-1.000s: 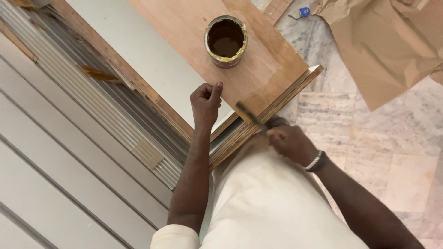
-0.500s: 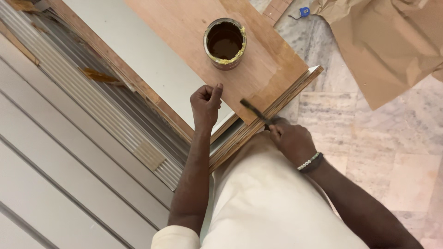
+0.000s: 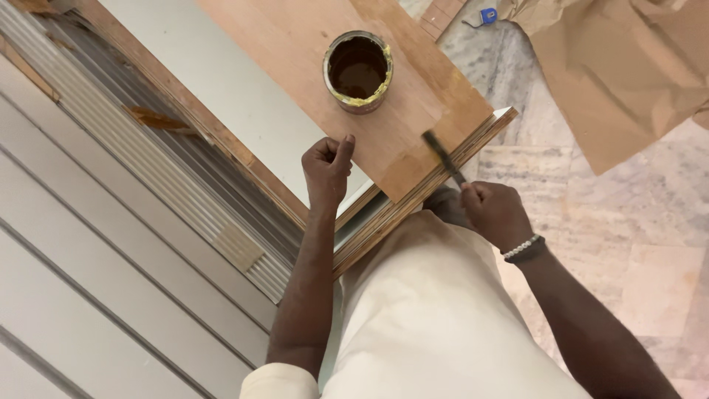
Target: The person applies a brown wood stain to a wooden board using a brush, then switches to applying a white filler paste from a tube onto the same board. The person works on a single board, moving between applying stain and filler.
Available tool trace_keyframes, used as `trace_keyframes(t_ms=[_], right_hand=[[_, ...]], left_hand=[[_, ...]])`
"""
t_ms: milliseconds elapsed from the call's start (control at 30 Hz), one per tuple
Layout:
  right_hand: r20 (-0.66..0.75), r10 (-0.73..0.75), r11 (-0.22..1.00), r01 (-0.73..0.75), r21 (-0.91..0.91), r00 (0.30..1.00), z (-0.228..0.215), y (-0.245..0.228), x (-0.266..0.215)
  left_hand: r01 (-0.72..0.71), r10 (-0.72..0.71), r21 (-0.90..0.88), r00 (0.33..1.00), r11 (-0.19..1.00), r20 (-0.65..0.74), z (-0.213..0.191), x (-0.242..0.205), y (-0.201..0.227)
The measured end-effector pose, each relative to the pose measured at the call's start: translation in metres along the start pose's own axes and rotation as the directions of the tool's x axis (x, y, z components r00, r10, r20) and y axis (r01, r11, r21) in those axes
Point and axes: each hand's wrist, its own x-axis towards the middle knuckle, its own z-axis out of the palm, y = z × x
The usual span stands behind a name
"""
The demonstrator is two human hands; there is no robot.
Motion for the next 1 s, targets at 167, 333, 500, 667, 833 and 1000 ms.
trace_keyframes(t_ms=[167, 333, 500, 667, 833, 1000], right_hand=[[0.073, -0.033, 0.999, 0.036, -0.03, 0.997, 0.002, -0.015, -0.009], [0.385, -0.092, 0.979, 0.013, 0.202, 0.918, -0.007, -0.014, -0.013], [0.223, -0.201, 0.821, 0.04, 0.57, 0.954, -0.054, 0.003, -0.006], [0.079, -0.271, 0.729, 0.151, 0.668, 0.959, -0.082, 0.006, 0.02], [0.044, -0.209, 0.681, 0.113, 0.724, 0.977, -0.099, 0.01, 0.059], [0.068, -0.282, 0.713, 0.162, 0.682, 0.957, -0.135, 0.025, 0.113]], left_hand=[[-0.025, 0.025, -0.001, 1.0, 1.0, -0.007, 0.001, 0.0, -0.003], [-0.019, 0.019, 0.048, 1.0, 0.999, -0.004, 0.0, 0.001, 0.0], [-0.031, 0.038, 0.124, 0.998, 0.992, -0.052, 0.0, -0.01, 0.011], [-0.27, 0.284, 0.103, 0.943, 0.958, -0.171, 0.015, -0.021, 0.032], [-0.553, 0.621, 0.35, 0.774, 0.756, -0.119, 0.04, -0.019, 0.068], [-0.509, 0.554, 0.238, 0.808, 0.827, -0.2, 0.08, -0.004, 0.08]])
